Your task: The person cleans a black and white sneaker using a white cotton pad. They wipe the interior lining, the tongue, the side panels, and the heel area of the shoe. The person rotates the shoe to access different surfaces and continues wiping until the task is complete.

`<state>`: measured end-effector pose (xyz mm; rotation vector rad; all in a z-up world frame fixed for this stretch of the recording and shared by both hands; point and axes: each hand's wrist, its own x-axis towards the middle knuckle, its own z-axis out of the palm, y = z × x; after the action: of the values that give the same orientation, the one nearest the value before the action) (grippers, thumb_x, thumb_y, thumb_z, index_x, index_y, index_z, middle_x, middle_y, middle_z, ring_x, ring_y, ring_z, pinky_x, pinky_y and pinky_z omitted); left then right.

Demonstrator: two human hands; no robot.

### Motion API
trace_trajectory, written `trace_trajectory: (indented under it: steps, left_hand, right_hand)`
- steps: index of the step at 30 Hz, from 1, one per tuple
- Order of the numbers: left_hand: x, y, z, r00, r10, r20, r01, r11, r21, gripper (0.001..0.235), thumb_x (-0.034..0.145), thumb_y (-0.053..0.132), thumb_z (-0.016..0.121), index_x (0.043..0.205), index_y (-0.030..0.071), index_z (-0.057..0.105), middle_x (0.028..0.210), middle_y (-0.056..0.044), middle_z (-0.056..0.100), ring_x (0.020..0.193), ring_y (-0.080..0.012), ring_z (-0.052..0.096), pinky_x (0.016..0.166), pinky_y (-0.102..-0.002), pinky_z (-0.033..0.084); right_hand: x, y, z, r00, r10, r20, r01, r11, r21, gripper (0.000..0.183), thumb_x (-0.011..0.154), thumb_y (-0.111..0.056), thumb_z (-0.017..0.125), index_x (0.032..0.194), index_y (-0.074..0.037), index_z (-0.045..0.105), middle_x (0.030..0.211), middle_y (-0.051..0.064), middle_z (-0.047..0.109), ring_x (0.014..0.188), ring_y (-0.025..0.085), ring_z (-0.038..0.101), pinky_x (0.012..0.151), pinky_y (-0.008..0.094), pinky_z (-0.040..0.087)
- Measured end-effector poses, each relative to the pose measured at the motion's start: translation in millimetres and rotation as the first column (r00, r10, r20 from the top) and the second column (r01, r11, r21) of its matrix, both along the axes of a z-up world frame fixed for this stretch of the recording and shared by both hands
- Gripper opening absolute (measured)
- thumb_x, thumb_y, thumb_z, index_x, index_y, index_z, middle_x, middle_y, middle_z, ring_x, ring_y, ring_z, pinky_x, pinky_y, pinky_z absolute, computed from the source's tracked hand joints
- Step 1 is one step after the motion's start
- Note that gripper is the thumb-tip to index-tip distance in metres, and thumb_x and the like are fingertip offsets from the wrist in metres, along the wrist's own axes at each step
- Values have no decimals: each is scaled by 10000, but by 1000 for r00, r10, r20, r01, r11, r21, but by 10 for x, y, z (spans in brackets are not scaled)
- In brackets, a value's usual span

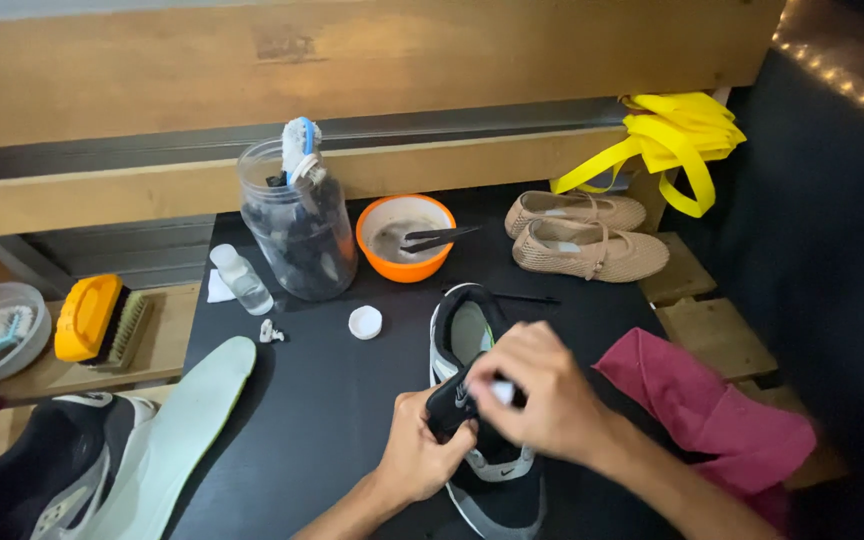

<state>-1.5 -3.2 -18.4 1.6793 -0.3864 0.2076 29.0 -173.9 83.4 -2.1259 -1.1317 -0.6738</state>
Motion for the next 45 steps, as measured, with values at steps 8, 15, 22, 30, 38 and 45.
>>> trace_trajectory:
  steps: [8,15,22,30,38,45]
  left_hand:
    - [-14,4,94,999,-20,39,20,1000,5,259,803,129,650,682,133,421,651,63,323,613,-89,281,514,-320,274]
    - [-45,3,187,998,-30,49,31,999,-14,242,837,152,663,693,127,471,637,60,352,613,-85,295,518,-307,308]
    - [-60,17,317,997,-74,4,74,997,-8,72,764,77,614,825,73,650,608,70,343,550,-67,293,488,-273,287]
    - [-52,13,382,994,-89,69,89,996,15,390,775,96,598,1125,51,765,608,70,401,526,-67,344,489,-272,351]
    - [-17,59,399,993,-93,70,89,994,56,541,779,126,602,1304,70,718,626,76,456,529,-55,368,505,-252,409]
    - [-11,39,346,997,-80,22,79,996,52,522,768,121,616,1275,86,738,592,83,396,493,-50,335,467,-245,370]
  right_hand:
    - [61,-59,-36,999,-2,-44,1,1000,-9,69,875,-91,682,832,-113,634,775,-4,672,725,192,598,774,364,406]
    - [-95,39,41,989,102,-106,-107,993,-40,80,877,-73,697,832,-85,631,775,15,662,686,193,567,700,340,397]
    - [-469,-329,531,999,-44,8,42,991,124,55,932,-89,629,974,-58,648,1145,159,702,1017,267,676,916,346,556]
    - [-439,-810,409,890,-194,413,-35,874,485,306,993,-521,482,872,-241,468,883,0,501,766,109,551,772,282,458]
    - [-231,-60,821,975,11,223,7,997,-80,12,910,-44,663,919,-36,662,941,112,708,796,244,688,746,353,572]
    - [50,-208,107,985,-6,-175,-10,996,-90,57,889,-38,680,878,-70,634,836,25,679,750,172,648,745,297,522]
